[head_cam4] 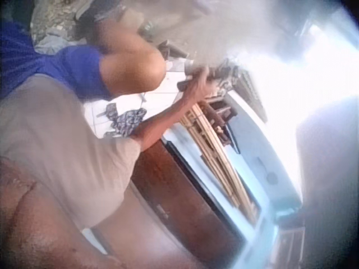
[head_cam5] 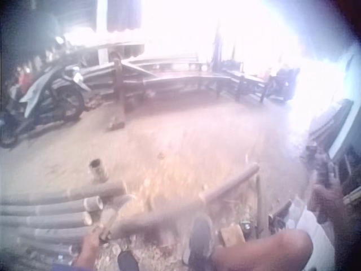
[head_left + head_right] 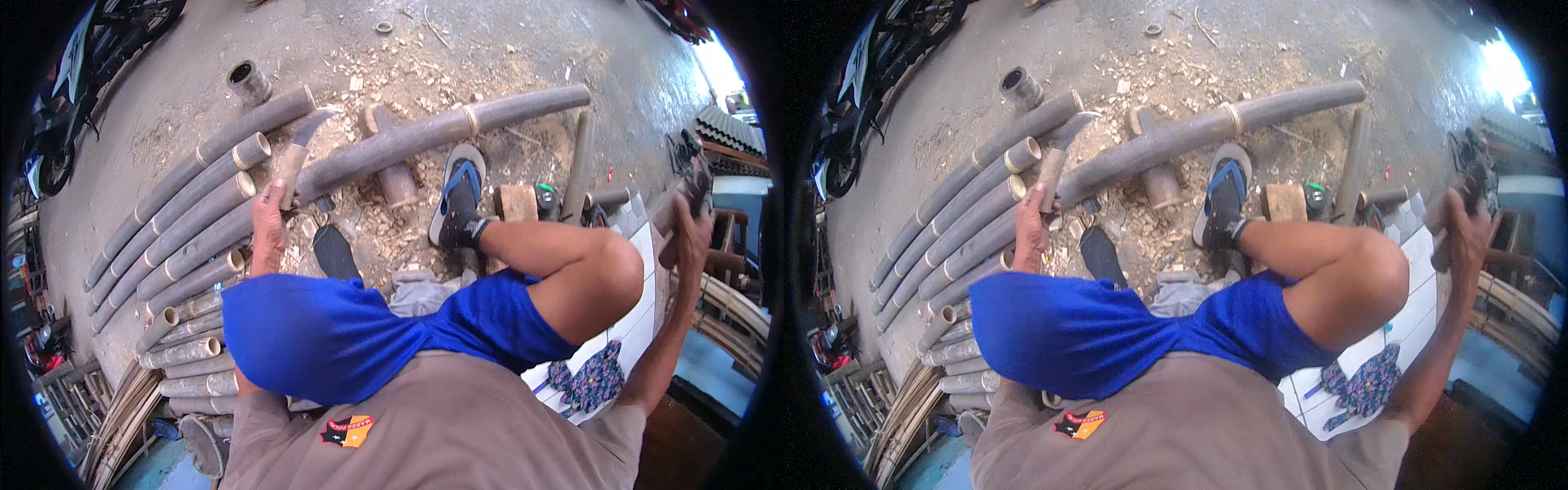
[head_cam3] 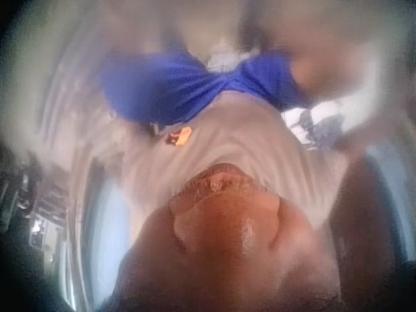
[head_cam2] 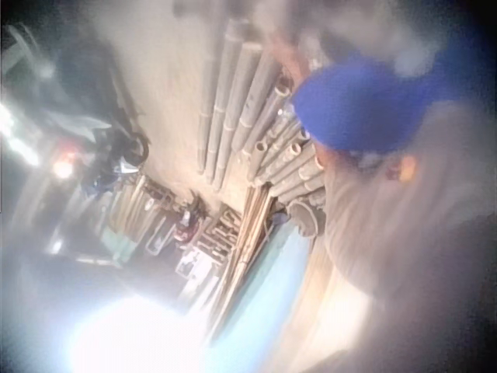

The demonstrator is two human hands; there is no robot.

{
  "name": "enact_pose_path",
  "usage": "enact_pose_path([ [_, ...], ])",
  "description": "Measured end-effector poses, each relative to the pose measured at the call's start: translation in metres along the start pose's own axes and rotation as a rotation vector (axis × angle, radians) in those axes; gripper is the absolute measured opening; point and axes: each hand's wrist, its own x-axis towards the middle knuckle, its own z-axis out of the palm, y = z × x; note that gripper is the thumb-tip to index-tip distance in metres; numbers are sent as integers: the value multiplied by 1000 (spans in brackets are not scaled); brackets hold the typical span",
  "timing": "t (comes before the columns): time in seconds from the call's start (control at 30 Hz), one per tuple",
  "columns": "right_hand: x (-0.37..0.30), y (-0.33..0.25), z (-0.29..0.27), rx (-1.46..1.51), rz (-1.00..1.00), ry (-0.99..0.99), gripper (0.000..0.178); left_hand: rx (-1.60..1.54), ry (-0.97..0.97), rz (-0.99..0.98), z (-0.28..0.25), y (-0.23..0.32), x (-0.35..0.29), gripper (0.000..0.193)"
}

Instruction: The person sits on the ground and uses a knife and a curved blade to scrape and smooth the surface of bamboo poles. They handle multiple poles, rotating them and working on different sections, then place finished pieces aside.

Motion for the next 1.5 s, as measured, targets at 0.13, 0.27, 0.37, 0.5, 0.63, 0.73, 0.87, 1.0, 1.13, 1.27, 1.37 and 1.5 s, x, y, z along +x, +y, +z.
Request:
enact_pose_path([
  [0.13,59,-101,124,-103,-91,-519,40,129,-16,9,32,13,33,49],
  [0.27,86,-135,302,-446,-553,-777,44,252,-44,63,45,7,98,56],
  [0.37,87,-174,423,-582,-812,-779,27,347,-27,92,51,-3,144,58],
  [0.5,99,-182,565,-576,-939,-670,23,445,-4,116,57,-25,186,57],
  [0.63,99,-184,626,-573,-1006,-590,22,508,4,109,51,-34,196,54],
  [0.73,99,-187,632,-642,-915,-686,31,731,34,329,34,-44,203,56],
  [0.87,95,-188,578,-329,-661,-730,38,1295,123,649,55,-34,161,68],
  [1.0,50,-183,491,279,-190,-743,38,1243,-343,476,108,-21,96,86],
  [1.13,-21,-139,466,722,403,-758,38,1490,-407,547,117,-43,103,98],
  [1.27,-66,-105,466,694,485,-899,37,1462,-445,506,110,-42,106,96],
  [1.37,-69,-96,470,610,508,-961,39,1433,-439,481,111,-41,107,92],
  [1.5,-74,-95,479,584,451,-966,43,1334,-402,524,137,-44,106,89],
])
